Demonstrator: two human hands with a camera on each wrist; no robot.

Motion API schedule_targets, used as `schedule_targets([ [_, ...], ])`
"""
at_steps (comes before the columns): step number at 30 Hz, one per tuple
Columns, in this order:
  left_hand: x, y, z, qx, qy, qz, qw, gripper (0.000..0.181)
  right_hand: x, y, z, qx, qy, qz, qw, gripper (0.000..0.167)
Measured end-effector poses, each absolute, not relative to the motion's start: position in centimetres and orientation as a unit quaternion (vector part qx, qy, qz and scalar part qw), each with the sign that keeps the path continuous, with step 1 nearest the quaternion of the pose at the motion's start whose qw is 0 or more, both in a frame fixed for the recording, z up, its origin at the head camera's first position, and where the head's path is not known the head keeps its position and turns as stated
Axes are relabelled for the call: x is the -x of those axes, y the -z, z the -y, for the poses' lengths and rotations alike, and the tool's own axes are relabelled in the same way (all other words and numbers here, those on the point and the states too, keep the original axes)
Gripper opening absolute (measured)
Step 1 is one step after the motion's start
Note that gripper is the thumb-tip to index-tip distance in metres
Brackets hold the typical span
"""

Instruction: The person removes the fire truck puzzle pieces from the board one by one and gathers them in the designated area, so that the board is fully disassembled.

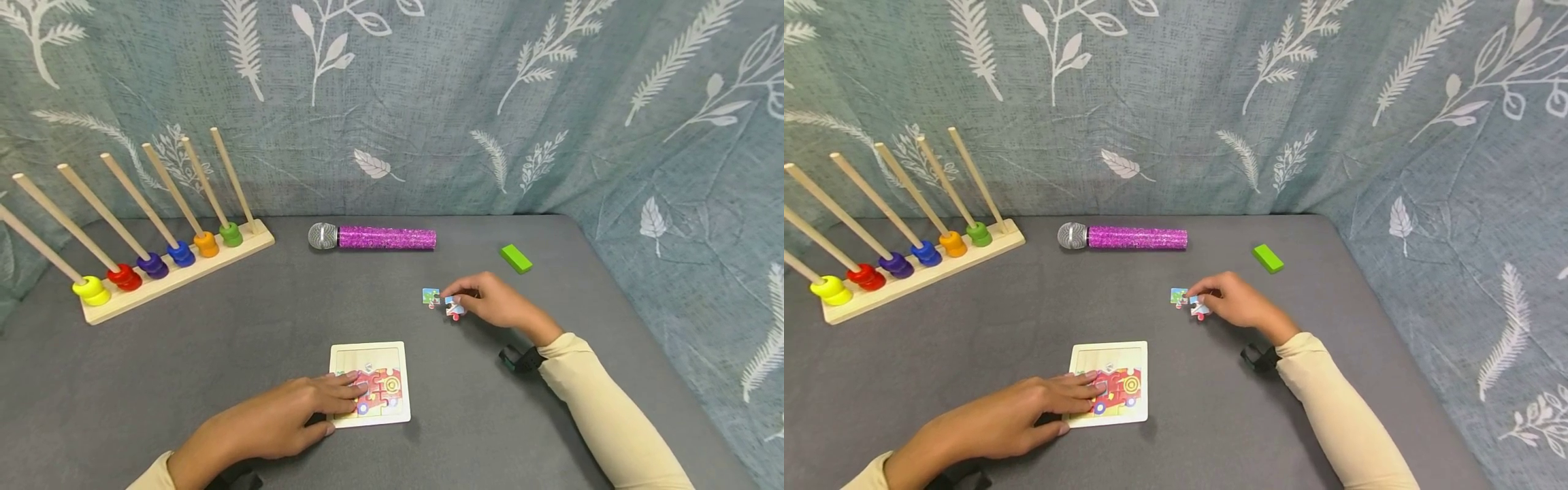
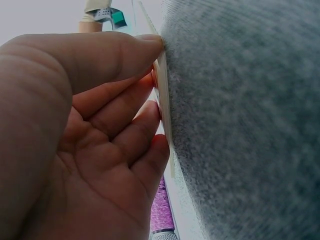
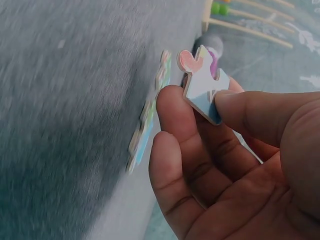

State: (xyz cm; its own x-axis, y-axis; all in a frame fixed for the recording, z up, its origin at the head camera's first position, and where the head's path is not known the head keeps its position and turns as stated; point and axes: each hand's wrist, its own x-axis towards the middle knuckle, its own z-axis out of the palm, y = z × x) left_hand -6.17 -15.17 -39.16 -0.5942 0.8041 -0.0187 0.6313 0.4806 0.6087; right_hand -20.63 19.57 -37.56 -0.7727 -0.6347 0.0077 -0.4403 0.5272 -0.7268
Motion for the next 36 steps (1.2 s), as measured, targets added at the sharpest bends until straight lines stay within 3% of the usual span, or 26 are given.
schedule_targets([
  [22,6.1,38.9,15.1,-0.416,-0.285,-0.849,0.16,0.041,22.4,38.1,-22.6,0.258,0.37,-0.886,0.104,0.019],
  [36,6.1,39.2,15.2,-0.427,-0.281,-0.848,0.143,0.04,23.6,38.7,-23.8,0.242,0.353,-0.896,0.117,0.019],
])
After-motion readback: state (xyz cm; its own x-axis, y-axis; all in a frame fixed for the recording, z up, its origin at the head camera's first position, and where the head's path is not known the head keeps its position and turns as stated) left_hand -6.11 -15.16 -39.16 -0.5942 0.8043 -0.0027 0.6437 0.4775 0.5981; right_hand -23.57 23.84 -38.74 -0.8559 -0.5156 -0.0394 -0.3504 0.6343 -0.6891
